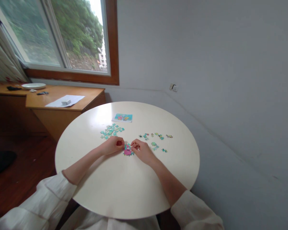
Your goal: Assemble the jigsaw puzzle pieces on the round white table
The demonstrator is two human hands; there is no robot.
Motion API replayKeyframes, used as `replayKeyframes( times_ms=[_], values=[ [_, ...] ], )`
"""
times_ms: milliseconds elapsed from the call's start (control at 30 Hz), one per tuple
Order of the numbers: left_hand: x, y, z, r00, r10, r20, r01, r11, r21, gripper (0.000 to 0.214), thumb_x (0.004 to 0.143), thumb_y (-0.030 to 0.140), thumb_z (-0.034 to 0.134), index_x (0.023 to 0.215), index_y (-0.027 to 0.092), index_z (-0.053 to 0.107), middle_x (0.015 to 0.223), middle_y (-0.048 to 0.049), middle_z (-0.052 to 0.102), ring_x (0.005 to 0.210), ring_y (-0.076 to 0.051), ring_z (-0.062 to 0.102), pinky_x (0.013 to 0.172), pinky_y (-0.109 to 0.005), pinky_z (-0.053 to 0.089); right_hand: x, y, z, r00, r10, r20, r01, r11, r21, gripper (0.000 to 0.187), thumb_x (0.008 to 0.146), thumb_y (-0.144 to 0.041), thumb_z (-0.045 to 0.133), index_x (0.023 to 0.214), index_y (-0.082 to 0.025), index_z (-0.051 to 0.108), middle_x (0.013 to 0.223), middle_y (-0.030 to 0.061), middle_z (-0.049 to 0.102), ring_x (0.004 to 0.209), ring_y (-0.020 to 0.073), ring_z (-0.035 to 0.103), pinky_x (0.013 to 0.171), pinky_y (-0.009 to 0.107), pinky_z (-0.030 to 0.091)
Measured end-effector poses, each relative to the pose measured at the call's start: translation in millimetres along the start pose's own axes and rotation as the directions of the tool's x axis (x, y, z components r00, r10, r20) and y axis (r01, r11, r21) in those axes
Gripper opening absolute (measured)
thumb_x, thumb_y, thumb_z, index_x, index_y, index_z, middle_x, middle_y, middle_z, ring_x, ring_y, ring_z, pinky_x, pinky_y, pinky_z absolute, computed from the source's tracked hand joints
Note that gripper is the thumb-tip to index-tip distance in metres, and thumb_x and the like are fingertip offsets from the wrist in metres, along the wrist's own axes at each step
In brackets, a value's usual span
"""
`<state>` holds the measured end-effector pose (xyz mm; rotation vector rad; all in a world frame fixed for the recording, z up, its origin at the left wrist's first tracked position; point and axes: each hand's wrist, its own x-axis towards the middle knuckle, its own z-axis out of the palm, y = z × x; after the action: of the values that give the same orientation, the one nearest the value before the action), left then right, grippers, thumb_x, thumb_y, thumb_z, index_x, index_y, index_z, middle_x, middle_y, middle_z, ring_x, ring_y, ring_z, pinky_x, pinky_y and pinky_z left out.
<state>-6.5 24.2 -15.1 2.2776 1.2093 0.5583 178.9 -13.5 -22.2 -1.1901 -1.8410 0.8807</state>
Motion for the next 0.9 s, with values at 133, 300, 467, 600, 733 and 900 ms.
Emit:
replayKeyframes(
  times_ms=[133, 300, 467, 600, 733, 900],
  values=[
    [-0.5, 0.5, -0.2, 1.0, -0.008, 0.009, 0.008, 1.0, -0.015, 0.016, 0.065, 0.023, 0.046, 0.066, 0.014, 0.059, 0.055, 0.0019, 0.053, 0.051, -0.009, 0.044, 0.049, -0.02, 0.032, -0.1, 0.1, 0.0, 1.0, 0.005, -0.004, -0.005, 1.0, 0.001, 0.005, 0.07, -0.021, 0.053, 0.074, -0.018, 0.053, 0.061, -0.0025, 0.056, 0.058, 0.0102, 0.051, 0.056, 0.022, 0.037],
    [-1.0, 1.7, -1.1, 1.0, -0.006, 0.016, 0.006, 1.0, -0.018, 0.015, 0.065, 0.022, 0.046, 0.066, 0.014, 0.059, 0.054, 0.0023, 0.052, 0.051, -0.009, 0.043, 0.048, -0.02, 0.031, 0.2, -1.3, 0.5, 1.0, 0.002, -0.005, -0.002, 1.0, -0.012, 0.005, 0.069, -0.019, 0.052, 0.074, -0.017, 0.053, 0.06, -0.0027, 0.056, 0.059, 0.0101, 0.051, 0.057, 0.022, 0.036],
    [-1.5, 2.1, -1.6, 1.0, -0.005, 0.019, 0.006, 1.0, -0.022, 0.014, 0.065, 0.022, 0.046, 0.065, 0.014, 0.058, 0.053, 0.0028, 0.051, 0.051, -0.009, 0.043, 0.048, -0.02, 0.031, -0.1, -1.7, 0.0, 1.0, 0.004, 0.001, -0.004, 1.0, -0.012, 0.004, 0.069, -0.019, 0.052, 0.074, -0.017, 0.053, 0.06, -0.0025, 0.056, 0.059, 0.0101, 0.051, 0.057, 0.022, 0.036],
    [-1.4, 1.8, -1.0, 1.0, 0.002, 0.023, -0.002, 1.0, -0.016, 0.014, 0.065, 0.022, 0.045, 0.065, 0.014, 0.058, 0.053, 0.0029, 0.05, 0.051, -0.009, 0.043, 0.048, -0.02, 0.03, 0.0, -0.1, -0.2, 1.0, -0.006, 0.003, 0.006, 1.0, -0.008, 0.004, 0.07, -0.019, 0.052, 0.074, -0.017, 0.053, 0.061, -0.0026, 0.056, 0.059, 0.01, 0.051, 0.057, 0.022, 0.036],
    [-0.4, 0.7, -0.1, 1.0, 0.006, 0.023, -0.006, 1.0, 0.002, 0.014, 0.065, 0.022, 0.045, 0.065, 0.015, 0.057, 0.054, 0.0029, 0.051, 0.051, -0.009, 0.043, 0.048, -0.02, 0.03, 0.3, 1.1, 0.0, 1.0, 0.001, 0.004, -0.001, 1.0, -0.003, 0.005, 0.07, -0.02, 0.053, 0.074, -0.017, 0.053, 0.06, -0.0028, 0.055, 0.058, 0.0098, 0.05, 0.056, 0.022, 0.036],
    [0.1, -0.5, -0.1, 1.0, 0.004, 0.026, -0.004, 1.0, 0.008, 0.014, 0.065, 0.022, 0.045, 0.065, 0.015, 0.057, 0.054, 0.0027, 0.051, 0.051, -0.009, 0.043, 0.049, -0.02, 0.03, 0.1, 0.3, 0.2, 1.0, 0.001, 0.005, -0.001, 1.0, -0.01, 0.005, 0.07, -0.019, 0.053, 0.074, -0.017, 0.053, 0.06, -0.0029, 0.056, 0.058, 0.0097, 0.05, 0.056, 0.022, 0.036]
  ],
)
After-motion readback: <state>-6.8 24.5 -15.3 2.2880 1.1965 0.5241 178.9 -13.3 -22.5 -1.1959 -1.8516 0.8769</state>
